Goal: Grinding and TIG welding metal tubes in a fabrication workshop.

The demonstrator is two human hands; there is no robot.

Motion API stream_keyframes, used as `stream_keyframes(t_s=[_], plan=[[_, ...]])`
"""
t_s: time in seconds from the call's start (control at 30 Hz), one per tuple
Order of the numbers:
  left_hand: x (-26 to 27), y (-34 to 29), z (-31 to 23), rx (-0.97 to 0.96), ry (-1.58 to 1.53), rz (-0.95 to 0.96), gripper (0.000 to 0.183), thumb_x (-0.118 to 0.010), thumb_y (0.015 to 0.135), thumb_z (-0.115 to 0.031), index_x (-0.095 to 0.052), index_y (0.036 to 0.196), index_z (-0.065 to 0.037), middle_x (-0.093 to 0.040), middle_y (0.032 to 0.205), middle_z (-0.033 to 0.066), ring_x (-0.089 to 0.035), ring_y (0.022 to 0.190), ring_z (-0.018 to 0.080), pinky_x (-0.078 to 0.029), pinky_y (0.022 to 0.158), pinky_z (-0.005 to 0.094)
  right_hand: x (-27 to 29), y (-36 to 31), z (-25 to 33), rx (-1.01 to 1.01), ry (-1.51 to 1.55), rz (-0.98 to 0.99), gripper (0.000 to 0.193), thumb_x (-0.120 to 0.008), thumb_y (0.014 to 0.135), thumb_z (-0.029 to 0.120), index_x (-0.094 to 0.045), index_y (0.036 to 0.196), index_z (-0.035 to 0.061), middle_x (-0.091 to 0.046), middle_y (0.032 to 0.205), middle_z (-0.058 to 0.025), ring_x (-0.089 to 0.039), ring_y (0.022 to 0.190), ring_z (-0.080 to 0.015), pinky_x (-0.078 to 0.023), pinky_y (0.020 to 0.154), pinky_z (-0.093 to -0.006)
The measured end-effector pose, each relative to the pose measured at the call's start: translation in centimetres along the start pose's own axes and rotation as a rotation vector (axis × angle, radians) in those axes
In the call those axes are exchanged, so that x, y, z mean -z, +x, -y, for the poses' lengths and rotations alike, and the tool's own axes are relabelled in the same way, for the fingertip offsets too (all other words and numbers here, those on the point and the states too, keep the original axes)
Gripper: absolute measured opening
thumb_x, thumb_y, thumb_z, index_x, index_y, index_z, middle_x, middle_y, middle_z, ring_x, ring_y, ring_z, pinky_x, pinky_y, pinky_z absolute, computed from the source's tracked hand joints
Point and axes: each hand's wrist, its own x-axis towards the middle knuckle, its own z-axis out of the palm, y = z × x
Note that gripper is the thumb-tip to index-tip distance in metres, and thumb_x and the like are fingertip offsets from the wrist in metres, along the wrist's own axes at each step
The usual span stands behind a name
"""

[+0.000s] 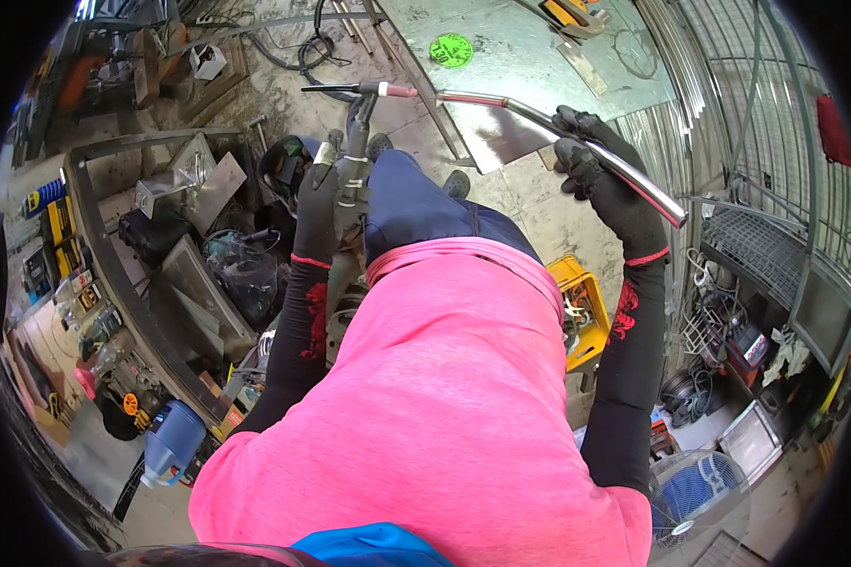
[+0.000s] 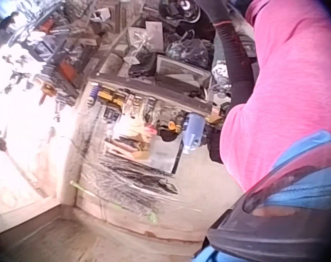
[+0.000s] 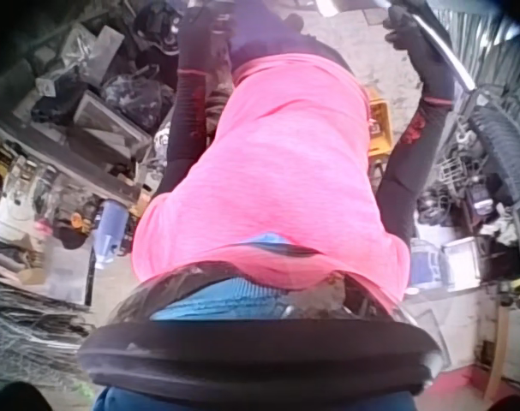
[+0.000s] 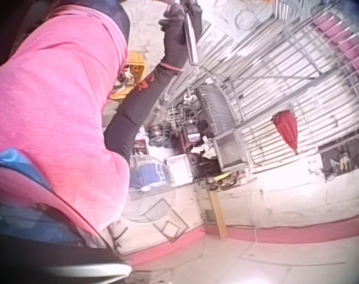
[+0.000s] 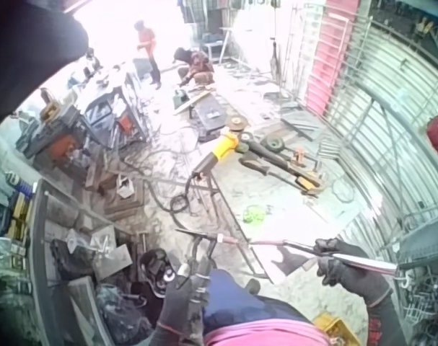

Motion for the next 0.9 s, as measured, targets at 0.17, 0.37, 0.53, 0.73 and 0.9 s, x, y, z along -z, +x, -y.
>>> stream_keyframes(t_s=[0.17,0.37,0.53,0.73,0.9], plan=[[0.6,-0.2,-0.6,-0.019,0.015,-0.021,0.035,-0.054,0.109,-0.022,-0.065,0.133,0.001,-0.077,0.109,0.0136,-0.073,0.075,0.0178,-0.060,0.062,0.0321,-1.2,-2.7,-5.0,0.091,0.665,0.105,0.047,-0.064,0.112,0.036,-0.060,0.149,0.0073,-0.068,0.119,-0.0118,-0.072,0.103,-0.0227,-0.062,0.089,-0.0400],[0.6,-0.2,-0.9,-0.002,0.011,0.009,0.033,-0.054,0.110,-0.022,-0.066,0.131,0.000,-0.076,0.108,0.0135,-0.073,0.077,0.0181,-0.060,0.064,0.0329,0.1,-3.3,-10.4,-0.048,1.227,0.387,0.059,-0.056,0.109,0.011,-0.042,0.165,0.0032,-0.059,0.147,-0.0300,-0.072,0.120,-0.0409,-0.069,0.080,-0.0319],[1.2,-0.6,-0.3,-0.022,-0.003,0.006,0.033,-0.062,0.112,-0.026,-0.064,0.135,-0.004,-0.073,0.101,0.0084,-0.071,0.074,0.0155,-0.059,0.061,0.0297,2.9,-2.3,-4.9,-0.224,0.634,0.248,0.074,-0.063,0.110,0.023,-0.028,0.174,0.0114,-0.065,0.117,-0.0077,-0.059,0.065,-0.0024,-0.048,0.050,-0.0206],[1.5,-1.1,0.3,-0.026,0.058,-0.021,0.034,-0.055,0.109,-0.020,-0.063,0.134,0.001,-0.077,0.111,0.0158,-0.075,0.079,0.0207,-0.062,0.066,0.0342,4.2,-1.7,-2.1,-0.226,-0.221,0.054,0.066,-0.064,0.111,0.023,-0.040,0.170,0.0093,-0.074,0.127,-0.0089,-0.068,0.075,-0.0090,-0.056,0.066,-0.0249],[1.8,-1.1,2.0,-0.012,-0.021,-0.004,0.035,-0.055,0.109,-0.020,-0.062,0.135,0.002,-0.077,0.110,0.0157,-0.074,0.077,0.0190,-0.060,0.064,0.0331,1.1,-1.7,-1.8,0.221,-0.604,-0.102,0.045,-0.071,0.108,0.024,-0.066,0.151,0.0125,-0.080,0.108,-0.0155,-0.076,0.087,-0.0205,-0.060,0.079,-0.0378]])
